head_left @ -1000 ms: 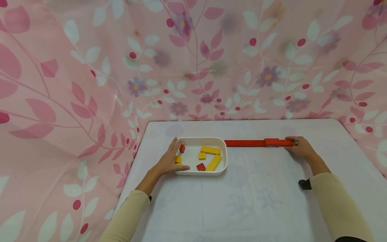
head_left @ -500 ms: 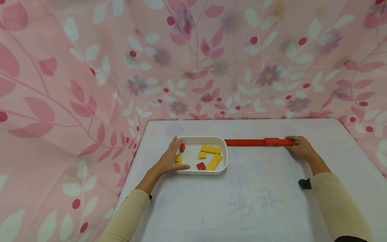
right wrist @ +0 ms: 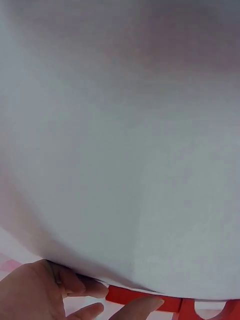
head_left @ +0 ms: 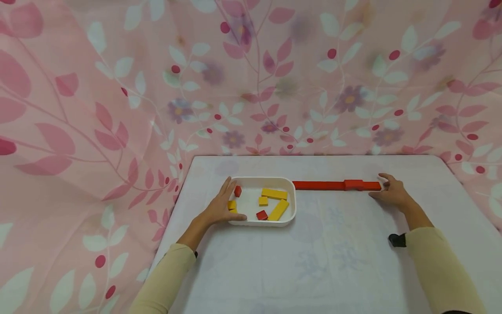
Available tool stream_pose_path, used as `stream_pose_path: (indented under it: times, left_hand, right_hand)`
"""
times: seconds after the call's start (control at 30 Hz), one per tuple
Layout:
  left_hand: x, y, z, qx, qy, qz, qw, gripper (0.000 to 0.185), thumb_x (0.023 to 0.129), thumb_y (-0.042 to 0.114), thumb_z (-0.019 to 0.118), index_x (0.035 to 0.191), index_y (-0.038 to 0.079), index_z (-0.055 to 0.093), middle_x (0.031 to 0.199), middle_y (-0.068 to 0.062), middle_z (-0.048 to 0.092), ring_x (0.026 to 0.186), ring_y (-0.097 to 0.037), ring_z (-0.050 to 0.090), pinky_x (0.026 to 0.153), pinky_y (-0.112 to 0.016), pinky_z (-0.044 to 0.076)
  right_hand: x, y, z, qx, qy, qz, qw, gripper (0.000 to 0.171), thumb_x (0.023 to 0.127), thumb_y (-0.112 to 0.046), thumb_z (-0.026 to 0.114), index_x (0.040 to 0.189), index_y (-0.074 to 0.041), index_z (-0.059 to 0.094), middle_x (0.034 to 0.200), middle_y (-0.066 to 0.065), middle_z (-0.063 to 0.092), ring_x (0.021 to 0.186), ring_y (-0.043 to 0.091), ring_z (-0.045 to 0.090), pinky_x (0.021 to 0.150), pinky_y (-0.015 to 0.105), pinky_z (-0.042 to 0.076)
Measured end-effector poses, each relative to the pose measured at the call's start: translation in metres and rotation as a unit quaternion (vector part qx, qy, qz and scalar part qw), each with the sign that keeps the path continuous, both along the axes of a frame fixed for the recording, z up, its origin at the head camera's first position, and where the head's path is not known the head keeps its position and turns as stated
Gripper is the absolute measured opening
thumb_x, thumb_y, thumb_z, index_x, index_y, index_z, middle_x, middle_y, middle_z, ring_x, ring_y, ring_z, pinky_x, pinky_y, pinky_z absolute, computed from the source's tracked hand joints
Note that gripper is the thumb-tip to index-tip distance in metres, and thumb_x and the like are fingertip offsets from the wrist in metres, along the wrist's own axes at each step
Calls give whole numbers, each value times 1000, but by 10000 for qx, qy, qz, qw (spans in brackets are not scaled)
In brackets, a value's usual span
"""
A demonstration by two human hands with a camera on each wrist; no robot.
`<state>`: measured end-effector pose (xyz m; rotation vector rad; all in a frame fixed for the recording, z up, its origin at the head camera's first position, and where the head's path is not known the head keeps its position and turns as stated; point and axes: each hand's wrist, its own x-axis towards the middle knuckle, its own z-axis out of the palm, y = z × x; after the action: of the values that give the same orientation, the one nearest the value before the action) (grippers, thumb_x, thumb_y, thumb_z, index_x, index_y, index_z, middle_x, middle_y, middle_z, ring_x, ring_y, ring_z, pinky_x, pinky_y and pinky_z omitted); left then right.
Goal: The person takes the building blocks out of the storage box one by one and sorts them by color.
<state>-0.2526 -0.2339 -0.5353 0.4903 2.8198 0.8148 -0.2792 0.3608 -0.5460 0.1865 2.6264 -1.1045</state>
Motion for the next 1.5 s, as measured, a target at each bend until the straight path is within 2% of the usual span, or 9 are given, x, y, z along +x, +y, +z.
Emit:
stream_pose_path:
  times: [0.17,0.3,0.43,0.53,0.6,0.9,1.13,1.33,1.5]
  left_hand:
    - [0,2,0,1,-80,-9,10000,131,64,60,84,160,28,2,168,-2,-8,152,-35,18,111,-63,33]
    - [1,1,1,-6,-132,50,9999,130,64,61,84,160,28,2,168,0,-9,153,-34,17,112,-63,32]
    - [0,-1,2,22,-145,48,9999,130,65,62,83,160,29,1,168,1,-9,152,-34,18,113,-62,32]
    - [-1,-1,1,-4,-156,13,9999,131,64,65,82,160,29,1,168,1,-9,153,-33,18,114,-61,31]
    - [-1,-1,1,22,-151,5,9999,131,64,65,82,160,27,2,168,0,-8,153,-33,17,114,-61,30]
    - [0,0,0,114,-119,88,9998,129,65,60,83,160,29,3,168,3,-9,153,-33,17,112,-63,32]
    - [2,-1,3,19,-92,52,9999,130,62,70,79,160,26,6,168,-2,-6,152,-36,19,112,-64,32]
    - [1,-1,4,42,72,37,10000,129,62,70,80,160,21,12,168,-9,1,150,-38,23,110,-65,34]
    - [1,1,2,21,40,17,10000,128,63,70,79,160,23,11,168,-6,-2,150,-38,23,110,-65,33]
  right_hand:
    - [7,3,11,-29,197,-248,9995,102,87,-32,75,155,3,7,142,43,16,122,54,33,98,65,42]
    - [9,-8,23,48,1108,-649,9917,85,90,-30,72,149,9,25,139,44,24,113,50,45,75,31,53]
    - [9,-32,35,-99,1922,-554,9797,71,91,-26,71,144,8,37,134,39,38,90,22,58,58,12,46]
    - [10,-56,42,-204,2198,-290,9749,65,91,-25,72,141,4,43,130,33,46,79,2,51,58,13,48]
    - [11,-74,46,-242,2333,-108,9721,60,90,-24,73,139,1,47,128,29,50,78,-4,48,58,14,49]
    - [13,-150,51,-875,2597,994,9566,47,88,-22,77,127,-7,58,121,17,59,84,16,58,66,15,53]
    - [24,-203,53,-1411,2189,1853,9475,41,84,-18,80,120,-7,62,114,17,64,82,21,61,68,22,57]
    - [30,-250,48,-1602,2179,2724,9234,38,82,-16,81,116,-10,65,113,17,66,85,19,62,73,26,59]
    - [31,-276,41,-1557,2130,3412,9022,40,85,-13,78,121,-4,64,119,17,66,88,21,62,76,26,58]
